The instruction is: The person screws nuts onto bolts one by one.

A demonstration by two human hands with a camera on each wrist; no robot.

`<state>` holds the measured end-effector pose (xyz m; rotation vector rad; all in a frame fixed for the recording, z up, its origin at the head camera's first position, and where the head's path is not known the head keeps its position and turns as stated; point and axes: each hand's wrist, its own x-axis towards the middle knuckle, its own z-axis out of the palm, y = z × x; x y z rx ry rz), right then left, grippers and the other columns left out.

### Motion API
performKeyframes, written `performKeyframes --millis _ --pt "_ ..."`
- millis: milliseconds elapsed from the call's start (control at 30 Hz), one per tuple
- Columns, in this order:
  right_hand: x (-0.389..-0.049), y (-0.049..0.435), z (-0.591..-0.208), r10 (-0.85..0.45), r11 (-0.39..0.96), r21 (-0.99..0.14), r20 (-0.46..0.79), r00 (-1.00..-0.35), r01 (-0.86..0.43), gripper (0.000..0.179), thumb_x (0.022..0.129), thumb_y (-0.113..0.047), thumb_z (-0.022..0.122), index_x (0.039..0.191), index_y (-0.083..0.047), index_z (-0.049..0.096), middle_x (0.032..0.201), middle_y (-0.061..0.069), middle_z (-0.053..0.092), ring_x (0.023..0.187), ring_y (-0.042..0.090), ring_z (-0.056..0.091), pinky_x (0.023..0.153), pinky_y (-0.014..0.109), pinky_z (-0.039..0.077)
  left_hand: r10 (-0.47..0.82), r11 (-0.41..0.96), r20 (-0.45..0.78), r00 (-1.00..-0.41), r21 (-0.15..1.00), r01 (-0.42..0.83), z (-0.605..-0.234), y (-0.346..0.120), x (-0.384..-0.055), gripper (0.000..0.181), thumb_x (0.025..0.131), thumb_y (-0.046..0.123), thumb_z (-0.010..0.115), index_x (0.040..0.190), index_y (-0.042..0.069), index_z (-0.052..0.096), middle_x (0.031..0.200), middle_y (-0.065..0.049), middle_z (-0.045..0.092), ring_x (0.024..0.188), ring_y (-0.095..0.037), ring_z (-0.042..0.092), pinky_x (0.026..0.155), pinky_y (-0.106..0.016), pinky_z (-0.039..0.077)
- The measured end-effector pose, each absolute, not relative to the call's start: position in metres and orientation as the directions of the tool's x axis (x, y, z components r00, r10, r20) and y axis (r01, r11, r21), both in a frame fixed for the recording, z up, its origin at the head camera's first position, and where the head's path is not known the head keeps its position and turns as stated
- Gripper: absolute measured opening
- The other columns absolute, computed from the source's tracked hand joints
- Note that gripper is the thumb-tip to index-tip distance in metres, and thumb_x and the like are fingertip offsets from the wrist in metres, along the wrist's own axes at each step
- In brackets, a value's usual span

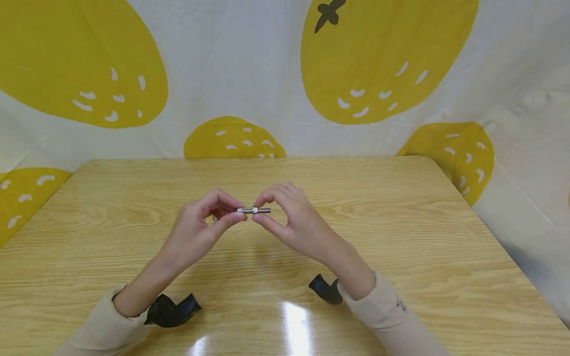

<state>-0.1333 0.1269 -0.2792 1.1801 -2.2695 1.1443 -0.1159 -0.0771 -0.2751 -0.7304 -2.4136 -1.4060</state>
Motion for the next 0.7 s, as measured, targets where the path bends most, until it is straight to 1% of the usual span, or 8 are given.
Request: performKeyframes --millis 167,300,433,500,567,600,700 --pt "-0.1329 0.1267 -0.2804 -0.528 0.351 -0.521 0.577 -0.624 -0.778 0.013 0.090 -0.016 0.062 0.102 -0.009 0.060 0.102 0.000 0.061 0.100 0.014 0.052 0.086 0.031 0.044 0.293 0.409 0.452 -0.842 0.737 0.538 -0.2749 -0.0774 -0.1157 0.013 0.082 0.011 0.069 0.092 0.006 0.063 0.078 0.001 0.067 0.062 -0.009 0.051 0.058 -0.021 0.044" --pt "-0.1332 0.1253 -0.2814 -0.527 0.358 -0.529 0.565 -0.635 -0.769 0.008 0.093 -0.016 0.057 0.095 -0.010 0.062 0.098 -0.002 0.063 0.098 0.013 0.052 0.082 0.030 0.044 0.305 0.394 0.452 -0.838 0.742 0.543 -0.2744 -0.0767 -0.1148 0.013 0.083 0.011 0.069 0.093 0.006 0.063 0.078 0.001 0.067 0.063 -0.009 0.051 0.058 -0.022 0.045" --pt "-0.1325 0.1258 -0.2811 -0.527 0.385 -0.538 0.539 -0.657 -0.750 0.018 0.096 -0.021 0.052 0.088 -0.011 0.065 0.097 -0.001 0.064 0.097 0.013 0.051 0.080 0.031 0.045 0.314 0.385 0.445 -0.839 0.748 0.541 -0.2744 -0.0758 -0.1141 0.012 0.083 0.010 0.069 0.093 0.006 0.062 0.079 0.000 0.068 0.062 -0.010 0.051 0.058 -0.021 0.045" --pt "-0.1319 0.1266 -0.2803 -0.524 0.403 -0.551 0.516 -0.677 -0.731 0.018 0.095 -0.024 0.053 0.091 -0.011 0.065 0.098 -0.002 0.064 0.097 0.014 0.052 0.080 0.033 0.045 0.312 0.391 0.444 -0.840 0.746 0.539 -0.2746 -0.0757 -0.1142 0.012 0.083 0.010 0.069 0.093 0.006 0.062 0.078 -0.001 0.068 0.062 -0.010 0.051 0.057 -0.021 0.044" --pt "-0.1311 0.1269 -0.2790 -0.521 0.409 -0.566 0.499 -0.693 -0.716 0.015 0.092 -0.024 0.059 0.097 -0.011 0.065 0.101 -0.002 0.063 0.100 0.015 0.052 0.084 0.034 0.045 0.307 0.396 0.446 -0.841 0.744 0.539 -0.2747 -0.0758 -0.1143 0.012 0.083 0.010 0.069 0.093 0.006 0.063 0.078 -0.001 0.068 0.062 -0.010 0.050 0.056 -0.020 0.043" --pt "-0.1309 0.1272 -0.2785 -0.519 0.408 -0.571 0.496 -0.696 -0.712 0.016 0.090 -0.022 0.062 0.101 -0.011 0.063 0.103 -0.002 0.062 0.100 0.016 0.052 0.085 0.034 0.044 0.306 0.398 0.447 -0.841 0.742 0.539 -0.2747 -0.0759 -0.1145 0.012 0.083 0.010 0.069 0.093 0.006 0.063 0.078 -0.001 0.067 0.061 -0.010 0.050 0.056 -0.020 0.043" --pt "-0.1302 0.1270 -0.2770 -0.519 0.388 -0.575 0.509 -0.686 -0.721 0.030 0.083 -0.014 0.071 0.109 -0.009 0.058 0.107 -0.001 0.060 0.102 0.016 0.051 0.089 0.034 0.043 0.302 0.405 0.452 -0.839 0.737 0.542 -0.2745 -0.0763 -0.1147 0.012 0.083 0.011 0.069 0.092 0.006 0.063 0.077 0.000 0.067 0.060 -0.010 0.049 0.055 -0.021 0.043"
